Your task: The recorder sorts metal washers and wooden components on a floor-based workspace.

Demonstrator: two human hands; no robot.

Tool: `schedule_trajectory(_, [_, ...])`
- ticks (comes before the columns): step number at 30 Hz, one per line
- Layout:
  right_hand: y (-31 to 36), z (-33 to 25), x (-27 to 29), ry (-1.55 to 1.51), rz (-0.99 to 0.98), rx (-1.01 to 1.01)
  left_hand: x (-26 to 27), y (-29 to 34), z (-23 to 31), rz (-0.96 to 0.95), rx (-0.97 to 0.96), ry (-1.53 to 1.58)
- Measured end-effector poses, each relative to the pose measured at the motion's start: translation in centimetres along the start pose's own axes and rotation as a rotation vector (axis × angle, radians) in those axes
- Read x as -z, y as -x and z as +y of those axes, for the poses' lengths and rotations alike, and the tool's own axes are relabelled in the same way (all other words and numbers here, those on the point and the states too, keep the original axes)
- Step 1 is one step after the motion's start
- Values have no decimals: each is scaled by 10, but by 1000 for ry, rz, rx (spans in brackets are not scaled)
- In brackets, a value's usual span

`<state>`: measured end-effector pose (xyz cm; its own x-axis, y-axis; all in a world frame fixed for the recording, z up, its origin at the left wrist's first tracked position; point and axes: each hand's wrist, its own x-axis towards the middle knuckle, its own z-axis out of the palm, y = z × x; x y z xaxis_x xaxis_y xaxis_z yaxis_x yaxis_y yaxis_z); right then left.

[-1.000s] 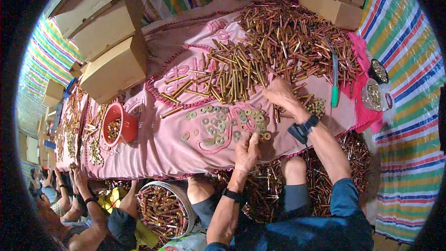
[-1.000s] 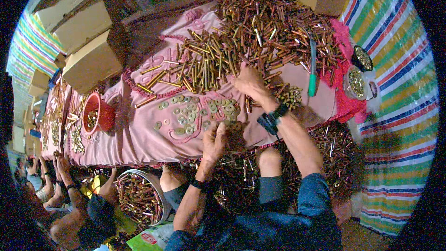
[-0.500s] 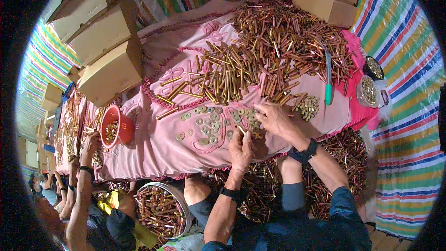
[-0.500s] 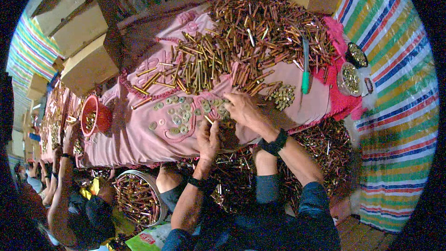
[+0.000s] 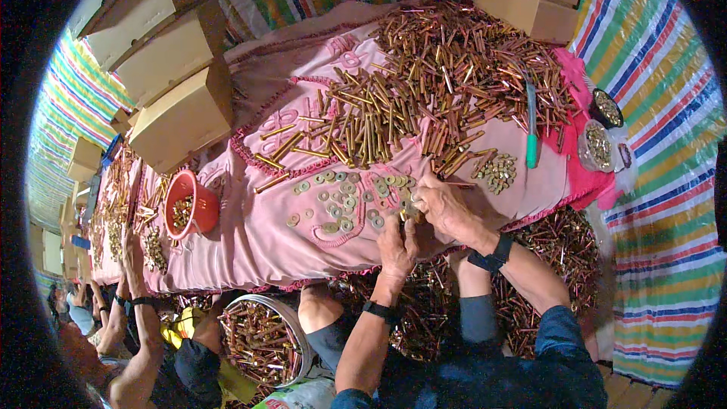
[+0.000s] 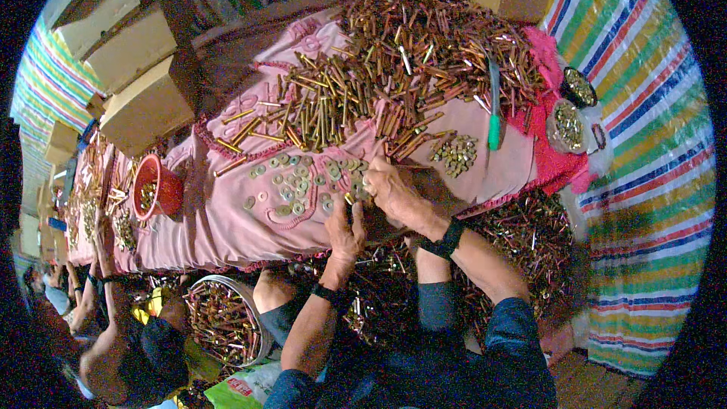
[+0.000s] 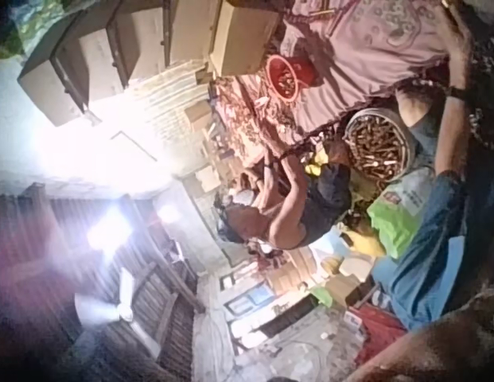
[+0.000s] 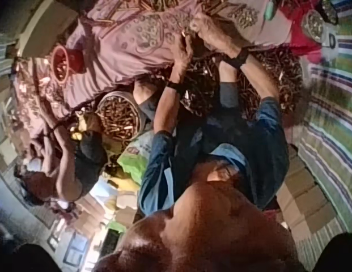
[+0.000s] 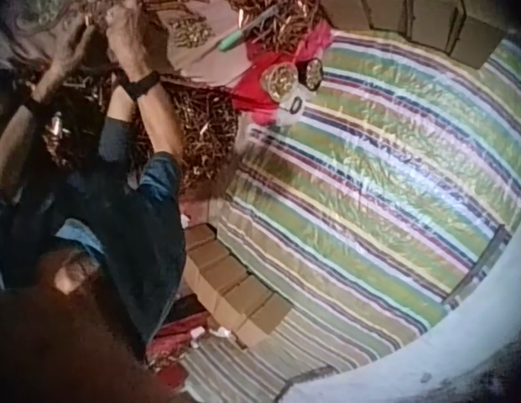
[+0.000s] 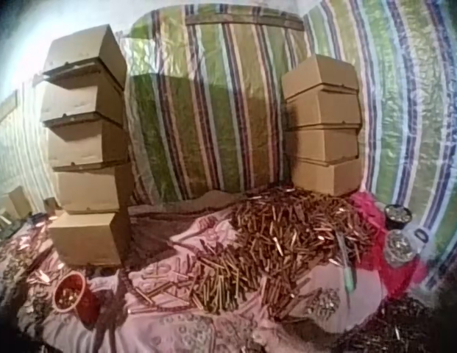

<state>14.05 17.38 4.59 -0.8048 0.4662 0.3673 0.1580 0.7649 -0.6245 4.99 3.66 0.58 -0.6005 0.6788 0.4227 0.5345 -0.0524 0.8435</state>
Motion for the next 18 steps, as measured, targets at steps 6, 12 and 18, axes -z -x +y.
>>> schedule_trajectory(6, [-5,-14,4,-113,5,-67,2,0,3,24,-4,27])
schedule_trajectory(12, [-4,2,0,-98,97,-145,1,-3,-1,16,-37,-36])
schedule_trajectory(18, [-1,-5,6,32,82,-173,2,-4,1,13,-39,-41])
